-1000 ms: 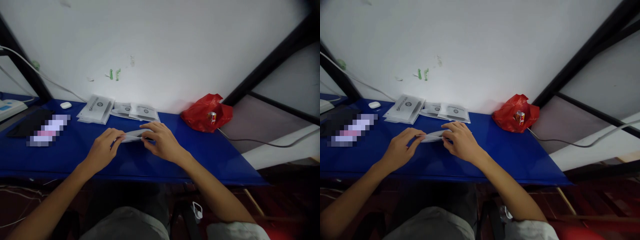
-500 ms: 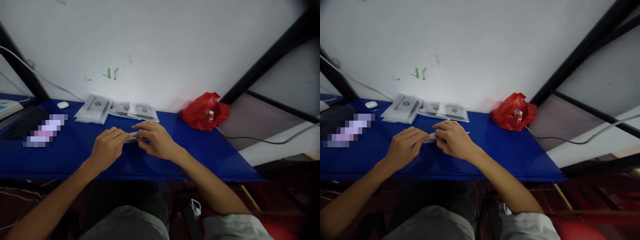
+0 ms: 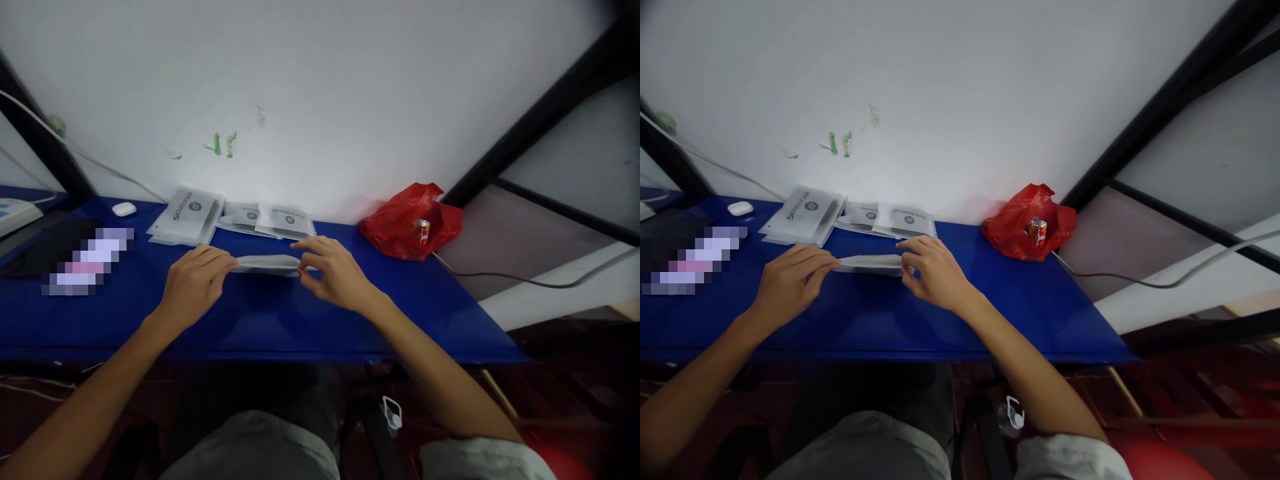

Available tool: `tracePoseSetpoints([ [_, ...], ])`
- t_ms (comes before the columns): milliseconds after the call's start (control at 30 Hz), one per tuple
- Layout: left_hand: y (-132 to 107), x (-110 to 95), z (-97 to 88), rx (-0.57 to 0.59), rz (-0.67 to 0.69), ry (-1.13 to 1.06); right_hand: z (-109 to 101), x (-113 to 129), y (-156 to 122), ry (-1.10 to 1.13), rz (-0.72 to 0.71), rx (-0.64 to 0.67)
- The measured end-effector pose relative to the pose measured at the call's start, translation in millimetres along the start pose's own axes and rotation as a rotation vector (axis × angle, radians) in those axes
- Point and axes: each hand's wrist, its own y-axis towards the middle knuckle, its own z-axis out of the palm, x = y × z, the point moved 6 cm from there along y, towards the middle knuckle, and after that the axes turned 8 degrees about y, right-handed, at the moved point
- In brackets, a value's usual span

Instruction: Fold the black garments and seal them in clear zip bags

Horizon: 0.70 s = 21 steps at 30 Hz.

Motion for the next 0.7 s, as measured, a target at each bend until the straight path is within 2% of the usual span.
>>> tracePoseSetpoints([
  [167, 1, 11, 16.8, 0.054, -0.033, 0.033, 3, -16, -9, -0.11, 0.056, -0.002],
  [300, -5, 14, 40.1, 0.278, -0.05, -0.08, 19, -36, -24, -0.08, 0.165, 0.065],
  [367, -15, 23, 47.7, 0.387, -0.125, -0.134, 28, -49, -38, 0.01, 0.236, 0.075],
  [433, -29, 38, 51.7, 0.446, -0.236, -0.123, 36, -64, -53, 0.081, 0.32, 0.036],
  [533, -50, 54, 58.0, 0.504, -0.31, -0.019, 50, -82, -74, 0.103, 0.43, 0.028],
  [700, -68, 59, 68.6, 0.527, -0.294, 0.101, 64, -87, -86, 0.061, 0.462, 0.05],
])
